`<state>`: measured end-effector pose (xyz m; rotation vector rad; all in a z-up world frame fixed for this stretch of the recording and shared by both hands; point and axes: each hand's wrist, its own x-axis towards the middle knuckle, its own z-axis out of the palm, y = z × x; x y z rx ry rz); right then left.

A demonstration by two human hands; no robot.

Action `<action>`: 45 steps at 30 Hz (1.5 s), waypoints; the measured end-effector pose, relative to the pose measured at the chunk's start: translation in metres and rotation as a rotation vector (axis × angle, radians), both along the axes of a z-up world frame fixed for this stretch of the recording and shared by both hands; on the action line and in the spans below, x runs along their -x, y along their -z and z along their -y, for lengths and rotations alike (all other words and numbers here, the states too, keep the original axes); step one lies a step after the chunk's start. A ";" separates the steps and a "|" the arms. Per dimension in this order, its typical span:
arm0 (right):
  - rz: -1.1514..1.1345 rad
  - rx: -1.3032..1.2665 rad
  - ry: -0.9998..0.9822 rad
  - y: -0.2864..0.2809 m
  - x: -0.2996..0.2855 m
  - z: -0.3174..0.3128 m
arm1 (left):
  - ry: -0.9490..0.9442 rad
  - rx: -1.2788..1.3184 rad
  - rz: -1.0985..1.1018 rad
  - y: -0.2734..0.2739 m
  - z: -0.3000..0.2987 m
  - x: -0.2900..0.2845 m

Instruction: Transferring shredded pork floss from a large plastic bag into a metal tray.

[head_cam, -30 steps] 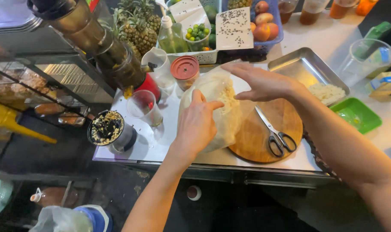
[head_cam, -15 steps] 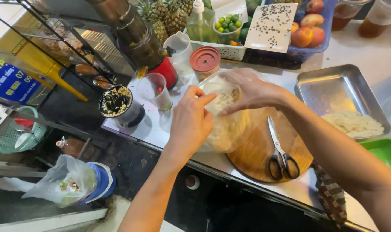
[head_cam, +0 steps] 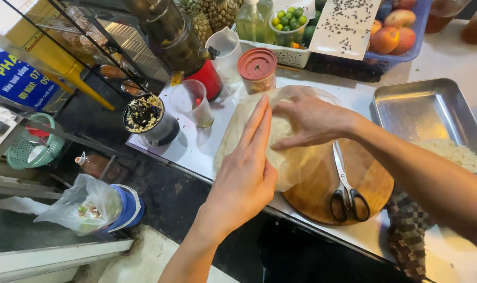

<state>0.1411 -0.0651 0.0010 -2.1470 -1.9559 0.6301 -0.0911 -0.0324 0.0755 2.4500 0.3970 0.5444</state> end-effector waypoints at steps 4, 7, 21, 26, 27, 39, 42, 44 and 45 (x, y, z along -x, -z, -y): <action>-0.086 -0.018 0.029 0.001 -0.008 0.013 | 0.083 -0.019 0.036 0.005 0.004 0.008; -0.117 -0.063 -0.047 0.043 -0.037 -0.004 | 0.047 0.081 -0.093 -0.009 0.011 -0.003; -0.069 -0.119 -0.256 0.013 -0.036 0.000 | -0.203 -0.033 -0.004 0.038 0.024 -0.013; -0.225 -0.050 -0.364 0.009 -0.035 0.013 | -0.355 -0.154 0.146 0.043 0.024 -0.016; -0.192 -0.075 -0.325 0.013 -0.028 0.022 | -0.313 -0.119 0.114 0.040 0.029 -0.015; -0.043 -0.307 -0.142 0.042 0.026 0.074 | 0.036 0.075 0.143 0.061 0.042 -0.009; -0.057 -0.365 -0.124 0.059 0.021 0.070 | 0.045 0.191 0.112 0.052 0.040 -0.014; -0.091 -0.388 -0.089 0.066 0.017 0.068 | 0.037 0.281 0.094 0.046 0.038 -0.015; -0.108 -0.371 0.003 0.066 0.017 0.067 | 0.027 0.277 0.126 0.045 0.037 -0.015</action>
